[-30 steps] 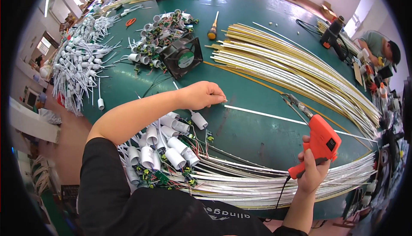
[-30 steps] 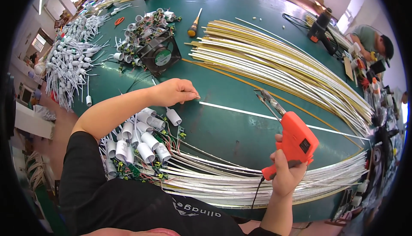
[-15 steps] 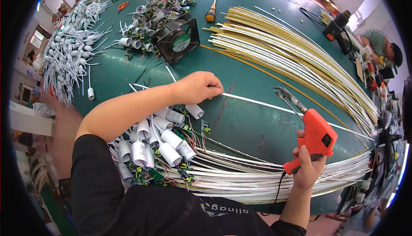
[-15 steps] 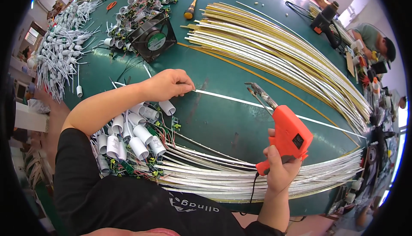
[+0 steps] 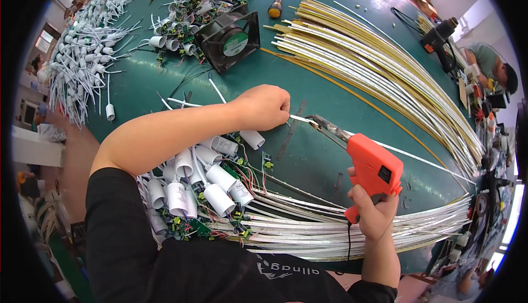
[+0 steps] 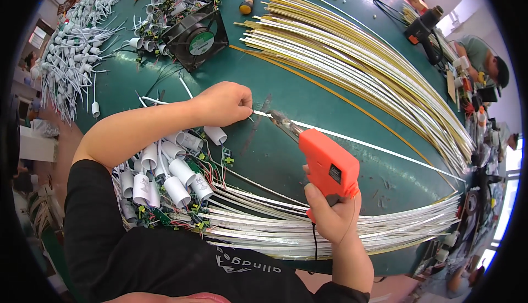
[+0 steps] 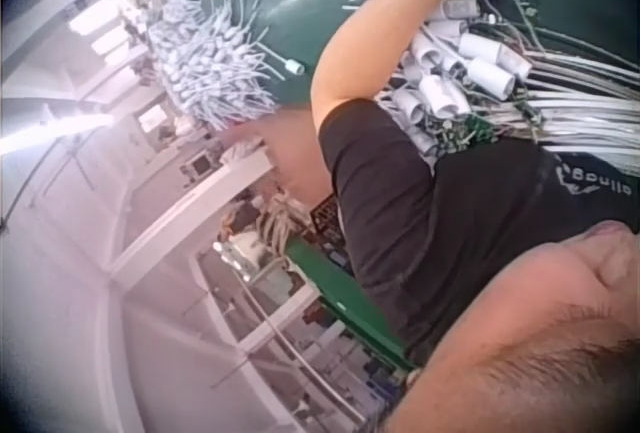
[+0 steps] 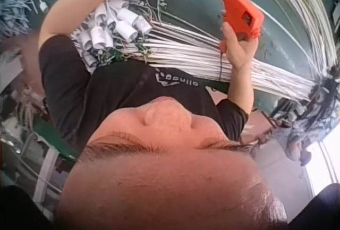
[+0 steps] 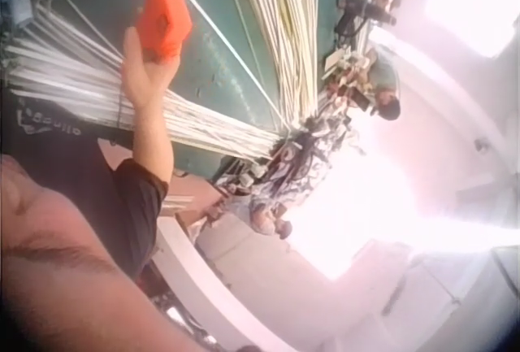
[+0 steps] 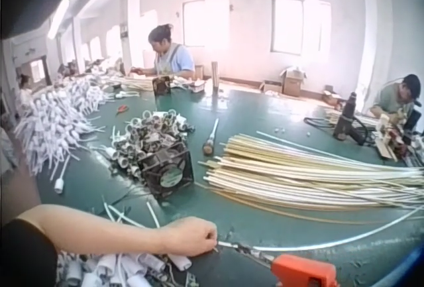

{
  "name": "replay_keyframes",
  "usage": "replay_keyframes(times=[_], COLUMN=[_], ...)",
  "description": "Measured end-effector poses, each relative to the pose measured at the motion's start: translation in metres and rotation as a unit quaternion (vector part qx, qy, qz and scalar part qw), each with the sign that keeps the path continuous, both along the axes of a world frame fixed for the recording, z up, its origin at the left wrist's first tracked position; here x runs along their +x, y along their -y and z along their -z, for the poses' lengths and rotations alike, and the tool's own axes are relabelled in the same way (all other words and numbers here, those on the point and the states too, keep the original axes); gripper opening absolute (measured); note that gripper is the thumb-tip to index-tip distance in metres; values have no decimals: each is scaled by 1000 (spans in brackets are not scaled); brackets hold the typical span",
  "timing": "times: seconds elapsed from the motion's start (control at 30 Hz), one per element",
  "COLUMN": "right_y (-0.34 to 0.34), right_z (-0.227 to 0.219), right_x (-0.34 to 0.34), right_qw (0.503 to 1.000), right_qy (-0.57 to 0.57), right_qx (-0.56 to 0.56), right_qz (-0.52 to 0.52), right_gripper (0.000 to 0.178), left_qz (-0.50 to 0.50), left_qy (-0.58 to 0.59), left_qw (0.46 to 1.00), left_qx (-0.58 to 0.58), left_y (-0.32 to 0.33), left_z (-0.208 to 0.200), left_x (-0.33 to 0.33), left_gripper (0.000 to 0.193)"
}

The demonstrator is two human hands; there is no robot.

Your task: The person solders wires onto LED light strips using a soldering iron.

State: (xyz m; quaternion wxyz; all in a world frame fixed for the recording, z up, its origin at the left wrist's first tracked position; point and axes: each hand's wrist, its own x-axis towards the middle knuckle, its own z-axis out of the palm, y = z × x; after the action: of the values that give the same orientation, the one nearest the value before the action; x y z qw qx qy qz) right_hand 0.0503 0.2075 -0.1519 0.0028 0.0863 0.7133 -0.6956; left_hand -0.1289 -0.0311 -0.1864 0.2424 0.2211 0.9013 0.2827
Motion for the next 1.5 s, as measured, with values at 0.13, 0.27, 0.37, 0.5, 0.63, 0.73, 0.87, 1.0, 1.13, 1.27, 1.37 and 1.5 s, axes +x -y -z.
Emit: replay_keyframes(times=[0.13,0.27,0.37,0.5,0.63,0.73,0.87,1.0,1.13,1.27,1.37,1.5], right_y=[6,9,12,13,12,13,13,13,13,13,12,12], right_z=[4,6,11,15,15,17,15,14,17,14,13,20], right_x=[-7,-13,-15,-16,-17,-18,-17,-17,-16,-17,-17,-18], right_qw=[1000,992,990,987,985,986,984,981,984,980,977,974], right_qy=[8,-21,-28,-27,-19,-44,-31,-24,-72,-65,-52,-93], right_qx=[15,110,126,144,156,147,165,178,155,173,190,192], right_qz=[-4,-51,-54,-59,-72,-65,-64,-73,-54,-69,-84,-83], right_gripper=[35,33,33,31,30,31,33,34,36,37,37,36], left_qz=[5,-6,0,1,-2,-3,-6,-6,-12,-16,-16,-10], left_qy=[-28,-46,-48,-54,-57,-59,-58,-56,-54,-41,-46,-54], left_qw=[999,999,999,998,998,998,998,998,998,999,999,998], left_qx=[-26,-26,-24,-24,-22,-21,-25,-24,-20,-26,-24,-22], left_y=[-2,-2,-3,-1,-2,-2,-3,-3,-3,-3,-3,-3], left_z=[2,-2,-1,0,2,2,2,3,2,1,2,4], left_x=[1,4,3,4,4,4,4,3,4,4,4,3], left_gripper=[16,17,15,15,15,16,16,16,16,16,16,16])
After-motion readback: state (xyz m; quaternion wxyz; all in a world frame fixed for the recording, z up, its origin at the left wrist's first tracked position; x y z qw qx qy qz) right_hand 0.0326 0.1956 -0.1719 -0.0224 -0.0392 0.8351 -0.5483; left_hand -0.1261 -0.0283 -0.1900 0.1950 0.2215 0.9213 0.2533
